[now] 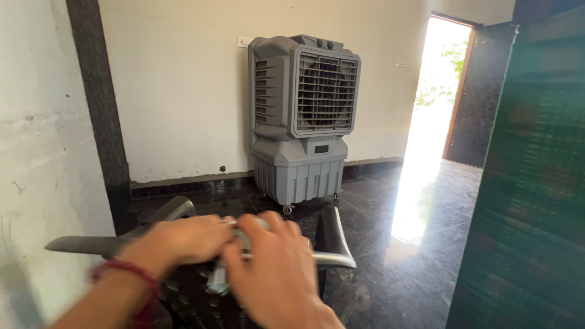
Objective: The person wipes a black plastic chair with a striped cloth, cleaning the seat, backrest, and armrests. The person repeatedly wipes the same areas and repositions the chair to access different sides.
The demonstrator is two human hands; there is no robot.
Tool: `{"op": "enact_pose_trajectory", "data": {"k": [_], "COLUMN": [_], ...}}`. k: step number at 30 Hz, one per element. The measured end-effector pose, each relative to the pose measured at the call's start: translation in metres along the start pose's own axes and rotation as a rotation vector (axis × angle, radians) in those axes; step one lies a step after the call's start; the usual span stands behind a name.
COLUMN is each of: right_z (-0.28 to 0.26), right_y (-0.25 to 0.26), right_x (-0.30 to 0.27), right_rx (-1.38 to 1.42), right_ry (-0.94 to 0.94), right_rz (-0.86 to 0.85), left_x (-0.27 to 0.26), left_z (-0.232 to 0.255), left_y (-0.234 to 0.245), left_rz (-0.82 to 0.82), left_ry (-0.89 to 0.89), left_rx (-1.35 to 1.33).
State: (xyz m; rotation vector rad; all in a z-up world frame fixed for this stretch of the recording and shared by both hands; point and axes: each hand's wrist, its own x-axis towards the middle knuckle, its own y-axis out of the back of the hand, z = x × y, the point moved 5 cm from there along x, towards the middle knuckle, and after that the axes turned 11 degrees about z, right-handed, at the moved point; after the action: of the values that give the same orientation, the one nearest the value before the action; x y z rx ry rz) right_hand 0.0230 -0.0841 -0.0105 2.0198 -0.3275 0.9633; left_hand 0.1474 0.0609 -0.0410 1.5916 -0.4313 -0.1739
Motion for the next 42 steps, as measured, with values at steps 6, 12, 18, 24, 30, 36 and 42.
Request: {"op": "enact_pose_trajectory", "data": {"k": [6, 12, 18, 24, 30, 36, 42], "right_z": [0.174, 0.284, 0.132, 0.069, 0.204, 0.166, 0.025], "right_y": [-0.036, -0.037, 0.006, 0.014, -0.024, -0.020, 0.010], "right_x": [-0.014, -0.005, -0.014, -0.009, 0.010, 0.015, 0.000], "right_rx": [0.347, 0.447, 0.107, 0.084, 0.186, 0.147, 0.006], "right_ry": [-0.335, 0.112, -0.534, 0.148, -0.561, -0.514, 0.149], "right_rz": [-0.035, -0.341, -0.365, 0.156, -0.216, -0.410, -0.092], "left_x": [-0.043, -0.038, -0.039, -0.048, -0.066, -0.064, -0.062], "left_z": [0.028, 0.029, 0.035, 0.044, 0.048, 0.045, 0.040], "left_y": [0.050, 0.053, 0.051, 0.057, 0.063, 0.064, 0.058], "left_rz": [-0.141, -0.103, -0.077, -0.039, 0.005, 0.043, 0.073], "left_ry": [0.492, 0.419, 0.414, 0.462, 0.591, 0.576, 0.545], "left_rx": [-0.145, -0.163, -0.174, -0.133, -0.119, -0.139, -0.135]}}
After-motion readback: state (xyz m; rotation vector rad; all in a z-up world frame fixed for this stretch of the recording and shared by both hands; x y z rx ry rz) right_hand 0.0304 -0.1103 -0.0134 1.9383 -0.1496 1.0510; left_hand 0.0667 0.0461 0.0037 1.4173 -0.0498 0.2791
